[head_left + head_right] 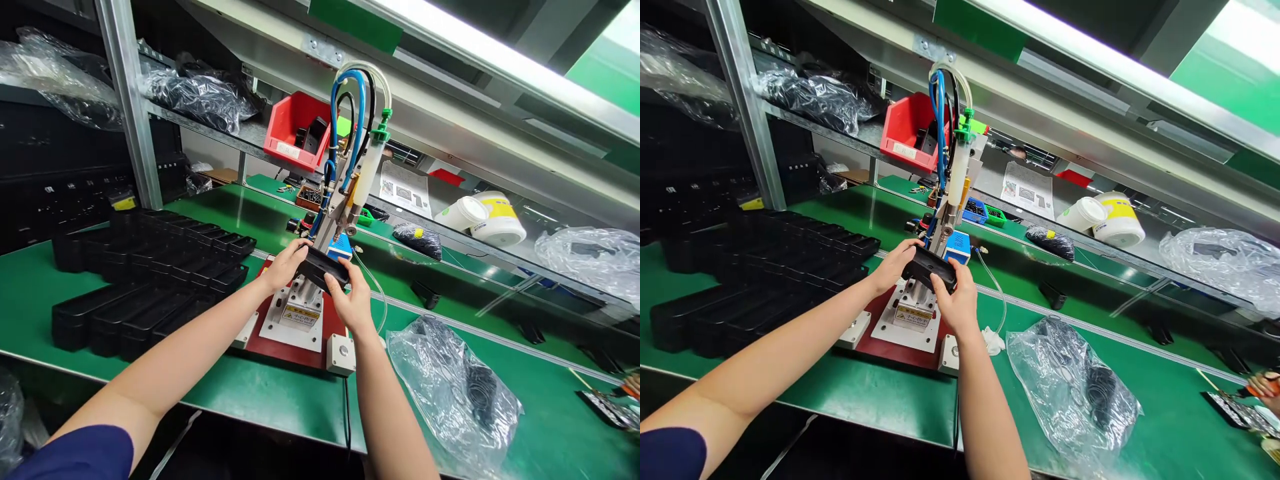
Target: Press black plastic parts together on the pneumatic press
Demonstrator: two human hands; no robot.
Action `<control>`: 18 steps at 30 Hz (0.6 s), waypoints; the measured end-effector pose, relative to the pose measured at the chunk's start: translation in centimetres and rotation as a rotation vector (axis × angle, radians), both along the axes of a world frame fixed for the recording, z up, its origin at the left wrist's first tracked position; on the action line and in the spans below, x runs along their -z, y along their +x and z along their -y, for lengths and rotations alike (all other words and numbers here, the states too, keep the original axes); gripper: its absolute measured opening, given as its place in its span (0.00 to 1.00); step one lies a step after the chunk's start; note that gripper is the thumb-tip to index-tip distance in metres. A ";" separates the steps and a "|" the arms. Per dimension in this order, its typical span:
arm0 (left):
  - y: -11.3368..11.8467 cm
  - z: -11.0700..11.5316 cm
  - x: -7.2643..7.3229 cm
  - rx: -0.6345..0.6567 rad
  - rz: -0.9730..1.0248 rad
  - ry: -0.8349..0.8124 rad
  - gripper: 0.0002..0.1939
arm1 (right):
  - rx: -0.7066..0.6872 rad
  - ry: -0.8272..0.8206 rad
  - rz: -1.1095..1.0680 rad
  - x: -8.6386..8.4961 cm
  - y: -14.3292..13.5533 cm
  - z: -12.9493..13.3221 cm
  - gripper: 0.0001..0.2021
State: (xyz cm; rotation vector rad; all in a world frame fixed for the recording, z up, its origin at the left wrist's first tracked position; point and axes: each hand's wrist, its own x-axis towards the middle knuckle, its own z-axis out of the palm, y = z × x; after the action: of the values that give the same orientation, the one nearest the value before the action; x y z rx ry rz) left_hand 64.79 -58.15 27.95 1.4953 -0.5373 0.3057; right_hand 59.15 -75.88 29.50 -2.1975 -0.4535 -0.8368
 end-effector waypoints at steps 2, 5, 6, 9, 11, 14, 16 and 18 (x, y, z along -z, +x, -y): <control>0.1 0.5 0.4 0.003 -0.030 -0.040 0.22 | 0.038 -0.007 0.043 0.4 -0.3 -0.6 0.23; 0.4 1.0 0.6 0.004 -0.061 -0.084 0.20 | 0.113 0.013 0.142 1.0 -0.4 -1.5 0.21; 0.6 1.1 0.6 0.004 -0.064 -0.091 0.19 | 0.140 0.028 0.177 1.1 -0.3 -1.8 0.19; 1.0 1.2 0.5 -0.029 -0.062 -0.097 0.18 | 0.202 0.090 0.271 1.7 0.2 -2.6 0.16; 1.0 1.3 0.4 -0.090 -0.054 -0.065 0.18 | 0.218 0.126 0.320 2.0 0.5 -3.0 0.15; 0.9 0.9 0.0 -0.179 -0.029 0.064 0.19 | 0.221 0.171 0.350 2.3 0.7 -3.2 0.14; 0.7 0.5 -0.2 -0.207 -0.002 0.164 0.19 | 0.217 0.191 0.329 2.3 0.8 -3.2 0.15; 0.6 0.1 -0.4 -0.223 0.014 0.234 0.20 | 0.216 0.207 0.292 2.3 0.9 -3.2 0.15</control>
State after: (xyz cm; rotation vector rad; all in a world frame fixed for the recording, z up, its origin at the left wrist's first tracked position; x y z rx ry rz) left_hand 65.42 -58.28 28.34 1.7865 -0.4285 0.4392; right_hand 60.00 -72.68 27.19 -1.9624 -0.2551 -1.2723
